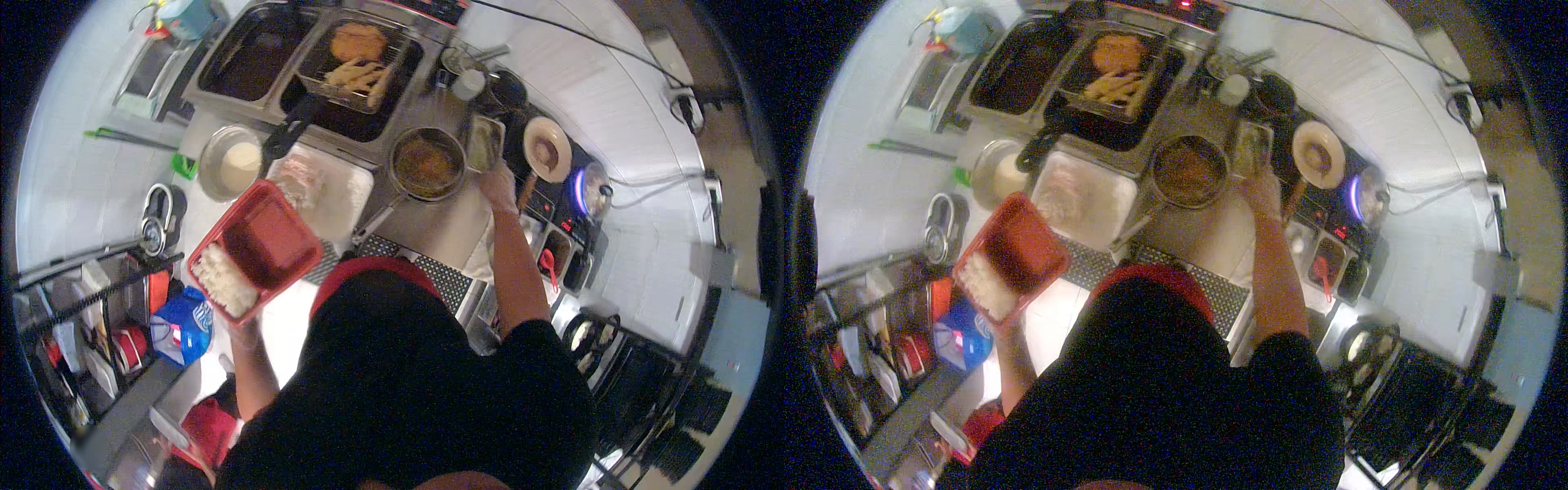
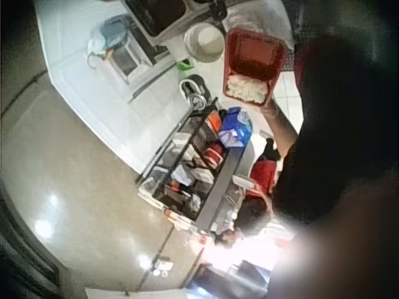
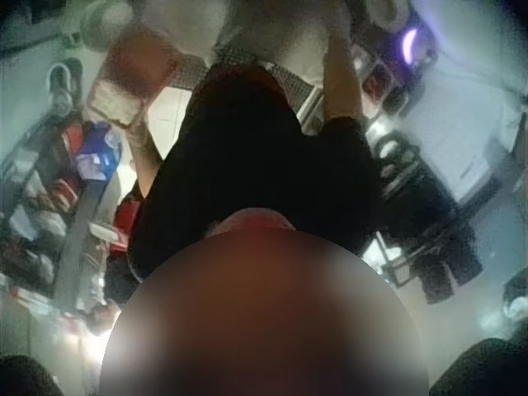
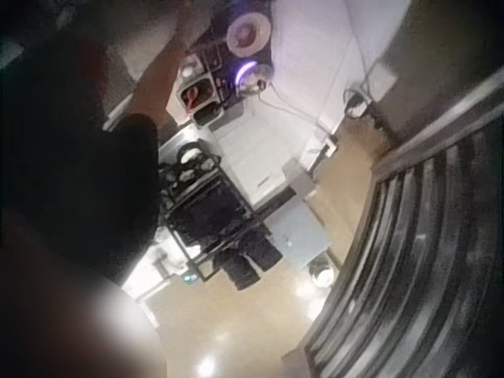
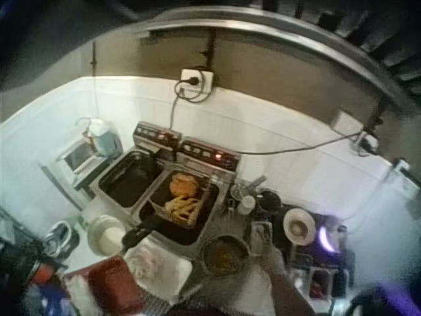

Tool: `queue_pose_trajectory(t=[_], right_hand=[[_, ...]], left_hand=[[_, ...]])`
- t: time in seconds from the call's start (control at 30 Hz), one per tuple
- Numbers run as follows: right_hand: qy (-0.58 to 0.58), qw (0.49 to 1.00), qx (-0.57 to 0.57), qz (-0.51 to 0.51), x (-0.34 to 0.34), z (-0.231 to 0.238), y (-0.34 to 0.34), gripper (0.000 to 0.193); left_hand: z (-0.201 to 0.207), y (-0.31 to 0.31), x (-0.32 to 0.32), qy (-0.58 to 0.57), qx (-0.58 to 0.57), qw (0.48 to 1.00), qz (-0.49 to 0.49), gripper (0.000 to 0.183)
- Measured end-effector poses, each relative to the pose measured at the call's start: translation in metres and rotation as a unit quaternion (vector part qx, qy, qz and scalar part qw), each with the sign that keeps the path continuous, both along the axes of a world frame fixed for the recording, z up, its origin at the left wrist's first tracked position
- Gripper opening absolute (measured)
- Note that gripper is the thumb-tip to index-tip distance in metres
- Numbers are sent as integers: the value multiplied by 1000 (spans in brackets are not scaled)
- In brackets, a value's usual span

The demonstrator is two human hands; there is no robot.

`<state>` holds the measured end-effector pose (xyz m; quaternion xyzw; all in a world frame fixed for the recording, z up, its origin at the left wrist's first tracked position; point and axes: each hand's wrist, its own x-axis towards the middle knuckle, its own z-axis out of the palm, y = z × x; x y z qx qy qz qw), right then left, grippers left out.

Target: The person assembles a meal by placing rice and fried items into a red bento box, then scoops rice into a black bowl and adds a cooked item from a pan. They add shredded vegetables and a sauce to both containers and hand the bowl to a coworker.

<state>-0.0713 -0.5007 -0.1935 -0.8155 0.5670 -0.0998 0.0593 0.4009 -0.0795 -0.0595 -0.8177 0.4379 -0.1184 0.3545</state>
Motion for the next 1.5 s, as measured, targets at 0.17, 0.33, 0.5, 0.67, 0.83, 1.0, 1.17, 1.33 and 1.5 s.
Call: queue_pose_trajectory(t=[0.17, 0.33, 0.5, 0.67, 0.83, 1.0, 1.17, 1.33, 1.5], right_hand=[[-213, 975, 31, -55, -18, 13, 72, 30], [-36, 998, -34, -32, -9, 79, 93, 29], [90, 989, -27, 113, 44, 226, 23, 40], [59, 913, 2, 405, 182, 301, -63, 31], [343, 843, 32, 413, 278, 284, -118, 20], [248, 858, 87, 442, 297, 265, -141, 30], [270, 885, 245, 290, 300, 247, -167, 29], [25, 873, 83, 480, 246, 252, -162, 23], [-151, 920, 347, 103, 227, 352, -113, 30]], left_hand=[[0, -17, 7, 195, -386, 882, -188, 109], [-9, -29, 18, 364, -479, 786, -143, 97], [-5, -38, 11, 630, -649, 426, -22, 100], [3, -42, -1, 693, -690, 209, -20, 103], [1, -33, 5, 706, -695, 134, 24, 104], [-4, -22, 11, 722, -686, -11, 85, 85], [-3, -28, 26, 748, -662, 3, 50, 85], [1, -37, 47, 748, -650, 16, 133, 105], [9, -63, 75, 785, -546, -214, 199, 64]])
